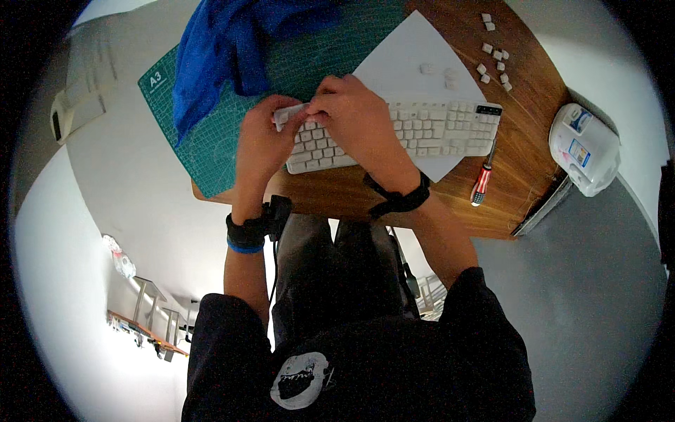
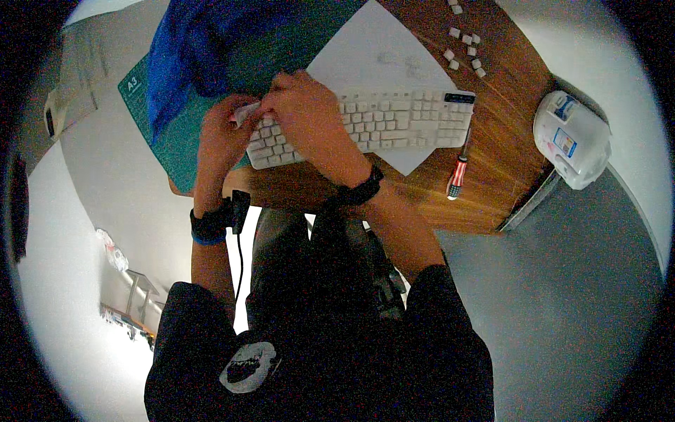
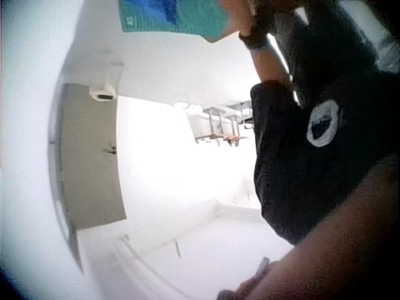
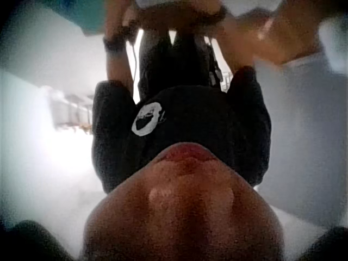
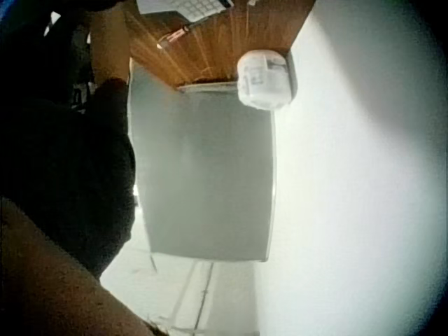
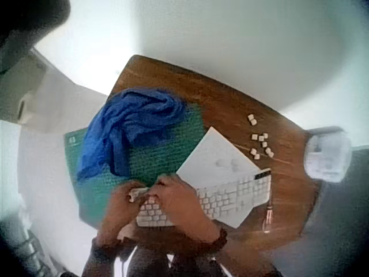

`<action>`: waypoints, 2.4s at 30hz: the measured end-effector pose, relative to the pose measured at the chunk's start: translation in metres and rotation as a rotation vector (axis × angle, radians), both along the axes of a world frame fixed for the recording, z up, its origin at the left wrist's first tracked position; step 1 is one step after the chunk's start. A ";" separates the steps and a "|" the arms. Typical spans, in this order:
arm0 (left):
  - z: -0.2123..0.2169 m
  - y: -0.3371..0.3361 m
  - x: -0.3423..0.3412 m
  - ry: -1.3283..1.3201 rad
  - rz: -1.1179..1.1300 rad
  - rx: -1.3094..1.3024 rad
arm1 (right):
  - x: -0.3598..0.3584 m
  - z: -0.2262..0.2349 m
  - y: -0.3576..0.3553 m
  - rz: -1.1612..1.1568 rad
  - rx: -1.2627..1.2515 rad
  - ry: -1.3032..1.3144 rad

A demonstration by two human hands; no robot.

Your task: The person assembles a white keyboard by inserting keycaps into the keyboard base. They pick up individual keycaps from the table and place them into the corresponding slots on the keyboard.

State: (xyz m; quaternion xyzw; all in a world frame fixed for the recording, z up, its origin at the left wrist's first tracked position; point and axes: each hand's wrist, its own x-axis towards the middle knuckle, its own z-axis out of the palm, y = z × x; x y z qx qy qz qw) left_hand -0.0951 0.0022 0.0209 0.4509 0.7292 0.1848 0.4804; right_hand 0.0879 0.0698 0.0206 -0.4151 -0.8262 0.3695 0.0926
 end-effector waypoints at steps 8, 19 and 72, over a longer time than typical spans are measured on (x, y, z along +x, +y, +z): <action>0.004 -0.003 -0.001 -0.114 0.088 -0.076 | 0.063 0.010 0.026 -0.397 0.118 0.085; 0.026 0.037 0.026 0.062 -0.004 0.188 | 0.163 0.004 0.057 -0.802 0.041 -0.044; 0.001 0.089 0.017 0.027 -0.248 0.215 | 0.028 0.013 0.050 -0.203 0.010 -0.022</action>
